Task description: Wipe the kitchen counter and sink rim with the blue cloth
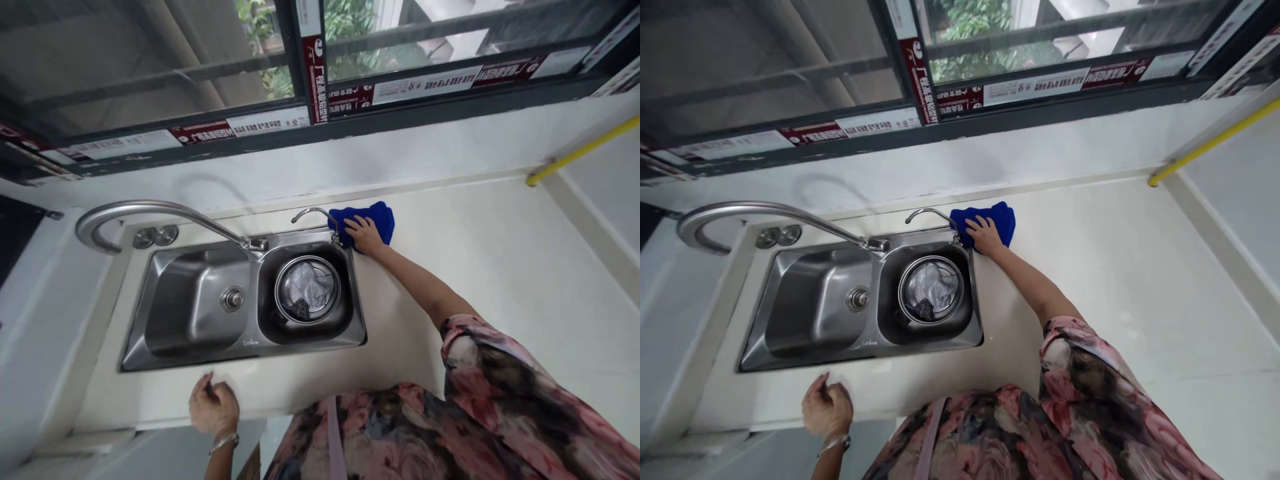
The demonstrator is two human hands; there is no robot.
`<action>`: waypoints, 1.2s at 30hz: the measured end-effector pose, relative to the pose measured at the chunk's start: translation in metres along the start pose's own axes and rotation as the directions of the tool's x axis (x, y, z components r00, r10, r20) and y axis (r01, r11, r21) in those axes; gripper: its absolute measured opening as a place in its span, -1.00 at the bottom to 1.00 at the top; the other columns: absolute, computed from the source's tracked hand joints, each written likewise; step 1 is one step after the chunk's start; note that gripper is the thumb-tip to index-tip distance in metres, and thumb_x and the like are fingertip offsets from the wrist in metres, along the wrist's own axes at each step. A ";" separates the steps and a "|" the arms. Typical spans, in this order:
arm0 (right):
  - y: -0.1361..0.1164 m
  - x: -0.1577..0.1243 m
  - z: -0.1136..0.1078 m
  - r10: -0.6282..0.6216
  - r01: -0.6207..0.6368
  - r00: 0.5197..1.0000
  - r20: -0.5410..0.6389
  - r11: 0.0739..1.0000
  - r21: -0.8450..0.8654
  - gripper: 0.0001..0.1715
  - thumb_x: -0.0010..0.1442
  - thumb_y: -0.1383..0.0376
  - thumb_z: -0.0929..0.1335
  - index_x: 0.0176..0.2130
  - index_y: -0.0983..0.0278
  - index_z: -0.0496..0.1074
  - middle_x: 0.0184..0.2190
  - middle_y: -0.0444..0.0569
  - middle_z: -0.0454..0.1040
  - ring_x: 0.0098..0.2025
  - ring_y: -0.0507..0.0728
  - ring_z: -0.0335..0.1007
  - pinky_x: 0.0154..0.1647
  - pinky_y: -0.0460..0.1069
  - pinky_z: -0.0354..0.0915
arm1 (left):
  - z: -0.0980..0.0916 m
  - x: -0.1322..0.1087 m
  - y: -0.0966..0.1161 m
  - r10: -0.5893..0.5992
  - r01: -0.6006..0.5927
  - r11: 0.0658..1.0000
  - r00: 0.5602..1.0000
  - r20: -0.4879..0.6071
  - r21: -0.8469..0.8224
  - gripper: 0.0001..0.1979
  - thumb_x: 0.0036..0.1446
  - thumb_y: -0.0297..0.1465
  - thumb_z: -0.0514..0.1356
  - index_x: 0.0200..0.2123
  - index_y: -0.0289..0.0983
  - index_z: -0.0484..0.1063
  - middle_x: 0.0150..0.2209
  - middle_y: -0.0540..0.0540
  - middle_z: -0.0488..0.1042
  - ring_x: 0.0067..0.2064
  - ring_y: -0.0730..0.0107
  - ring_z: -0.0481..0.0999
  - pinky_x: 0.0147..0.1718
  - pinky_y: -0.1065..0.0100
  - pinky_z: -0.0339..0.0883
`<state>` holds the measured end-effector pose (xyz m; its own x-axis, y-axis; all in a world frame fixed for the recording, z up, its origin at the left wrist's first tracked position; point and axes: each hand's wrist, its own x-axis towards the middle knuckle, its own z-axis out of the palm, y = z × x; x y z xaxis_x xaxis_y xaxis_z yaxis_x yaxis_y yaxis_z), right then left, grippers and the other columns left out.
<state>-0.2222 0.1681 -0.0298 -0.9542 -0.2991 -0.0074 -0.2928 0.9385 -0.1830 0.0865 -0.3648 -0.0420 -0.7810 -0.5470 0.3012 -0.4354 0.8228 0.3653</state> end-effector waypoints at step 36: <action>-0.023 -0.389 0.028 0.245 -0.245 0.949 -0.201 0.969 0.023 -0.25 0.21 0.36 0.24 0.37 0.15 0.31 0.41 0.06 0.33 0.42 0.37 0.20 0.46 0.62 -0.49 | 0.006 -0.010 0.012 -0.011 0.011 0.999 1.000 -0.012 -0.053 -0.58 0.15 -0.44 0.08 0.04 -0.34 0.55 0.04 -0.29 0.55 0.11 -0.03 0.48 0.15 -0.02 0.31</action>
<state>0.1573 0.2581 -0.0499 -0.9892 -0.0193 0.1455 -0.0482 0.9791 -0.1977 0.0861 -0.3484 -0.0461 -0.7707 -0.5581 0.3075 -0.4192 0.8075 0.4149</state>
